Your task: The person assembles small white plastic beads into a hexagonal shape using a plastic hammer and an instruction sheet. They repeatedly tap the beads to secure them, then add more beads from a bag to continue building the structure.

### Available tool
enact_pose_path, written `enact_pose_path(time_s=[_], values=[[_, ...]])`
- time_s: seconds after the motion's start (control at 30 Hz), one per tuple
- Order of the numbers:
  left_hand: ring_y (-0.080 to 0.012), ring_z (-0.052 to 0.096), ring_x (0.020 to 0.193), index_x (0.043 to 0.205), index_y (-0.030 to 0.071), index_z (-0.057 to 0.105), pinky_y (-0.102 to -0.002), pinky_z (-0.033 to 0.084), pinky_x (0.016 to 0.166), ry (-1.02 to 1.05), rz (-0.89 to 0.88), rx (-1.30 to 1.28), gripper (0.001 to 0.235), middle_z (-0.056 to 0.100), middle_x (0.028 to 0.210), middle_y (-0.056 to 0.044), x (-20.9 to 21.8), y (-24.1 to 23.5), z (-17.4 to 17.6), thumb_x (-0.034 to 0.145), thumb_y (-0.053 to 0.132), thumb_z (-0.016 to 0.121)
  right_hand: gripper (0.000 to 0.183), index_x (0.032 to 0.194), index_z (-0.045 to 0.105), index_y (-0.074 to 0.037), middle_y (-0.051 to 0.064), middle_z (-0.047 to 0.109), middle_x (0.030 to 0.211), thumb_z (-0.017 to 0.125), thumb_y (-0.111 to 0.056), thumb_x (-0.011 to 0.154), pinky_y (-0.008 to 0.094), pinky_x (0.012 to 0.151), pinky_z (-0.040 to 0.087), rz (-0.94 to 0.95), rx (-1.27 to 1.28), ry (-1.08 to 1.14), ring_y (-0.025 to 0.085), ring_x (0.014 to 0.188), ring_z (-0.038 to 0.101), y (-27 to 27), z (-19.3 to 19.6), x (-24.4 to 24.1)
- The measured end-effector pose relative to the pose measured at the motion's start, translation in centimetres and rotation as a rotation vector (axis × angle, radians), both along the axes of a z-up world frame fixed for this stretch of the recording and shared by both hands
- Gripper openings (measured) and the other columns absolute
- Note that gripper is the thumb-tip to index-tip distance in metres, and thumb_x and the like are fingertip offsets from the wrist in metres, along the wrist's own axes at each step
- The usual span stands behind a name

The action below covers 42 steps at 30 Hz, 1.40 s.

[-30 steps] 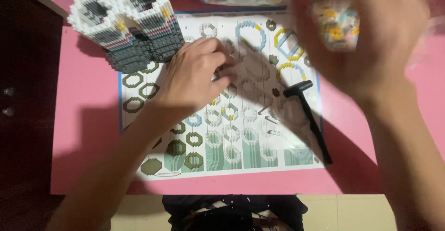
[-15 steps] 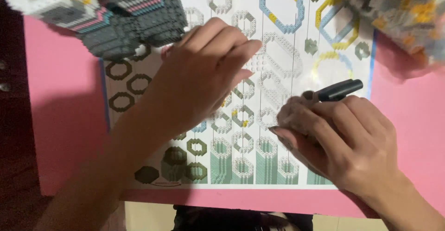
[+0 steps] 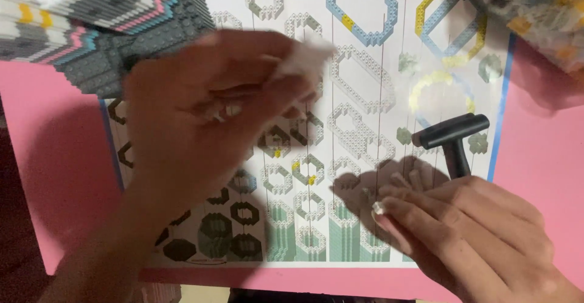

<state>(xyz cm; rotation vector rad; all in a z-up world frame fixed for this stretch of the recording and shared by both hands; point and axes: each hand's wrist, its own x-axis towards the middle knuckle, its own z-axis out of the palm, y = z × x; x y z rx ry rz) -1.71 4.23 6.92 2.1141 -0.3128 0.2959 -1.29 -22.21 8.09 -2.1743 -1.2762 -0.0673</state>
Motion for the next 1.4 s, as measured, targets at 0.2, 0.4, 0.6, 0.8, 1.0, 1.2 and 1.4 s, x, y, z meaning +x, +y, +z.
enact_pose_path(time_s=[0.2, 0.4, 0.6, 0.8, 1.0, 1.2, 1.4], values=[[-0.042, 0.084, 0.108, 0.129, -0.013, 0.05, -0.049, 0.081, 0.093, 0.404, 0.035, -0.591, 0.027, 0.074, 0.116, -0.036, 0.0, -0.2, 0.6, 0.105, -0.002, 0.059, 0.014, 0.091, 0.073, 0.006, 0.009, 0.076, 0.081, 0.081, -0.005, 0.087, 0.031, 0.07, 0.062, -0.045, 0.048, 0.077, 0.021, 0.072, 0.076, 0.2, 0.0, -0.2], [-0.0357, 0.086, 0.102, 0.115, 0.002, 0.067, -0.032, 0.07, 0.069, 0.507, 0.002, -0.826, 0.014, 0.078, 0.126, -0.025, -0.2, -0.1, -0.2, 0.106, 0.012, 0.063, 0.014, 0.098, 0.071, 0.002, 0.01, 0.076, 0.089, 0.077, -0.008, 0.089, 0.03, 0.067, 0.064, 0.027, 0.027, 0.147, 0.017, 0.068, 0.072, -0.3, 0.9, 0.6], [0.002, 0.02, 0.033, 0.127, -0.01, 0.053, -0.019, 0.023, 0.028, 0.546, 0.068, -0.668, 0.065, 0.078, 0.125, -0.015, -0.7, -0.4, 0.7, 0.095, 0.046, 0.058, 0.012, 0.089, 0.075, 0.007, 0.014, 0.076, 0.076, 0.074, -0.004, 0.083, 0.027, 0.052, 0.053, -0.19, 0.139, 0.398, 0.019, 0.055, 0.069, 0.7, 1.8, 0.7], [-0.0174, 0.081, 0.091, 0.091, 0.007, 0.068, -0.03, 0.064, 0.079, 0.334, -0.021, -0.808, 0.03, 0.056, 0.075, 0.0, -1.8, -1.1, 0.3, 0.104, 0.033, 0.063, 0.013, 0.104, 0.07, 0.015, 0.024, 0.079, 0.091, 0.066, 0.006, 0.095, 0.025, 0.057, 0.07, -0.191, 0.436, 0.806, 0.024, 0.064, 0.08, 2.9, 0.8, 1.5], [-0.0097, 0.053, 0.066, 0.079, 0.01, 0.062, -0.026, 0.048, 0.067, 0.229, 0.045, -0.802, 0.037, 0.055, 0.069, 0.003, -2.4, -0.6, 0.9, 0.103, 0.038, 0.062, 0.013, 0.115, 0.069, 0.006, 0.024, 0.077, 0.105, 0.065, 0.0, 0.104, 0.03, 0.07, 0.072, -0.21, 0.681, 1.03, 0.031, 0.091, 0.083, 5.0, -0.7, 0.7], [-0.0065, 0.029, 0.063, 0.068, 0.011, 0.047, -0.024, 0.027, 0.061, 0.213, 0.119, -0.798, 0.041, 0.033, 0.065, 0.006, -2.9, -1.6, 1.6, 0.104, 0.022, 0.065, 0.017, 0.119, 0.067, 0.008, 0.028, 0.076, 0.106, 0.061, -0.002, 0.107, 0.033, 0.076, 0.068, -0.29, 0.648, 1.078, 0.028, 0.083, 0.076, 5.4, -1.3, 0.3], [-0.0144, 0.075, 0.07, 0.087, 0.0, 0.073, -0.024, 0.061, 0.067, 0.266, 0.173, -0.729, 0.026, 0.077, 0.077, -0.011, -3.3, -2.0, 1.8, 0.1, 0.022, 0.068, 0.015, 0.118, 0.067, 0.005, 0.032, 0.076, 0.106, 0.062, -0.002, 0.106, 0.038, 0.077, 0.07, -0.311, 0.633, 1.079, 0.029, 0.077, 0.074, 5.5, -1.5, -0.2]])
